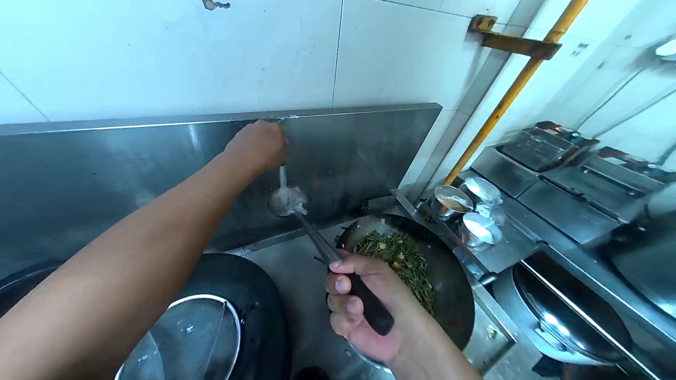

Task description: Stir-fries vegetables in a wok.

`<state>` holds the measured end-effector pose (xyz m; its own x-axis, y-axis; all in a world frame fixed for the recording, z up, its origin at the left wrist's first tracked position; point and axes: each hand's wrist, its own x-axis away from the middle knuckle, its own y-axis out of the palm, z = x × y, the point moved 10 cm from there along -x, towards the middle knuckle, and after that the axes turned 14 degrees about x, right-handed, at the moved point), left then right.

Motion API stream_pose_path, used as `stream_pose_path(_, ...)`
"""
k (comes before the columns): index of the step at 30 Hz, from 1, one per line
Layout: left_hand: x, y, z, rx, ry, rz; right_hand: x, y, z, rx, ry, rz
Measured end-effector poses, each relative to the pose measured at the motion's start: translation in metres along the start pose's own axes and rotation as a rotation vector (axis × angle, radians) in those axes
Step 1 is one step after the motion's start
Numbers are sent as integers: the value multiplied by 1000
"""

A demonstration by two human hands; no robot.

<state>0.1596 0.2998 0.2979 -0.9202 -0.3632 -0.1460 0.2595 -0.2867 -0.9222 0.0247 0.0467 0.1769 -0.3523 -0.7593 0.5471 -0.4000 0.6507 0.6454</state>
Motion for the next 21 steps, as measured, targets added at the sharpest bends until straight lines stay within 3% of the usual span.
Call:
stream_pose_path(5,10,-2,20,-147,116,106,-1,-3,1,-13,10,-28)
stream_pose_path(9,15,13,33,-228,277,76,-1,-7,0,-32,10,-45)
stream_pose_path(13,21,22,14,-353,180,99,0,-13,-1,-77,-12,-144)
stream_pose_path(17,12,19,-23,-260,117,188,11,-27,-2,-147,-45,-305)
stream_pose_path(21,-5,24,-52,-189,126,139,49,-60,-7,-151,-125,-375)
